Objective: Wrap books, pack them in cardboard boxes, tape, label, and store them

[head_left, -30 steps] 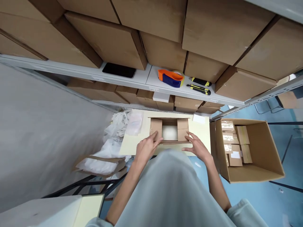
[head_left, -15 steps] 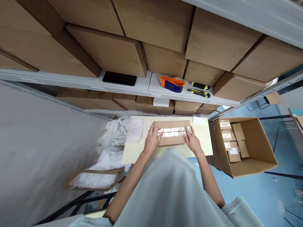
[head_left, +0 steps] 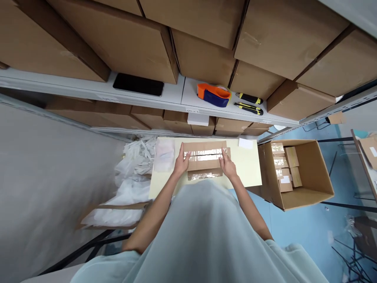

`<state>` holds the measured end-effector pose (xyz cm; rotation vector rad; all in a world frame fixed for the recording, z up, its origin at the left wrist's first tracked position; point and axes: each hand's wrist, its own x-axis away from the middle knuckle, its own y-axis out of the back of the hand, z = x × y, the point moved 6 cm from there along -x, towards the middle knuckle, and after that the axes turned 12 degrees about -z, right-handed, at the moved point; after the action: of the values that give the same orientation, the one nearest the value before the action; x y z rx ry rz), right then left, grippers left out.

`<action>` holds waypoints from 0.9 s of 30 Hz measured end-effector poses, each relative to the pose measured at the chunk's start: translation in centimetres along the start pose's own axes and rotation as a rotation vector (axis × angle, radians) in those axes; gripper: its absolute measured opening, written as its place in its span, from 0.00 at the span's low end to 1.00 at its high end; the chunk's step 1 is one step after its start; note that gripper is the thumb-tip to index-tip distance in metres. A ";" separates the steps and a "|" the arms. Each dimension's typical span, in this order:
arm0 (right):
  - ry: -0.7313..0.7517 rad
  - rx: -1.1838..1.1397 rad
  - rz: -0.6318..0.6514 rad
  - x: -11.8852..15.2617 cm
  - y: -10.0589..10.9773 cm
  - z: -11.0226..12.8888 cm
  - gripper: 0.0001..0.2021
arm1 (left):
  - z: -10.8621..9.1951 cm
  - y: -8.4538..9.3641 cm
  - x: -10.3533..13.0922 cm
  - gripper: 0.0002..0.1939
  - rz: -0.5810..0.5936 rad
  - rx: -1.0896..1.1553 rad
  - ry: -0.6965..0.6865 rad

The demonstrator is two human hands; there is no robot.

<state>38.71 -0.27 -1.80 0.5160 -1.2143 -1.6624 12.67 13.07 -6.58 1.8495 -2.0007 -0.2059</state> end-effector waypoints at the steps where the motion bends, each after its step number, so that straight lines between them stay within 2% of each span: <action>1: -0.006 -0.004 -0.003 0.6 -0.1 -0.2 0.33 | 0.4 -0.1 0.5 0.47 0.008 -0.002 0.003; 6: -0.055 -0.024 0.008 3.1 0.1 -2.8 0.33 | 0.8 -2.1 3.0 0.45 0.050 0.023 0.002; 9: -0.094 0.017 0.017 3.1 0.2 -3.6 0.34 | 0.4 -2.9 3.1 0.42 0.038 0.015 -0.018; 15: -0.126 0.054 0.048 2.0 -0.2 -2.9 0.33 | 0.2 -3.0 2.1 0.40 0.018 -0.016 -0.070; 18: -0.113 0.016 0.005 2.5 -0.5 -2.9 0.33 | 0.1 -2.6 2.1 0.40 0.002 -0.065 -0.127; 21: -0.014 -0.031 -0.137 3.0 -0.6 -3.1 0.32 | -0.4 -1.3 2.1 0.37 -0.128 -0.207 -0.312; 23: 0.137 -0.047 -0.330 2.8 0.3 -2.7 0.29 | -1.2 -0.9 2.0 0.32 -0.184 -0.311 -0.496; 25: 0.262 -0.056 -0.475 1.7 1.9 -1.7 0.25 | -2.8 -1.4 1.5 0.28 -0.160 -0.377 -0.668; 27: 0.391 -0.061 -0.548 -0.4 4.7 0.9 0.24 | -5.9 -2.1 0.4 0.27 -0.144 -0.411 -0.803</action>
<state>40.39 0.42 2.69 1.1525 -0.7670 -1.9178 16.91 13.36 -1.98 1.7741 -2.0390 -1.4779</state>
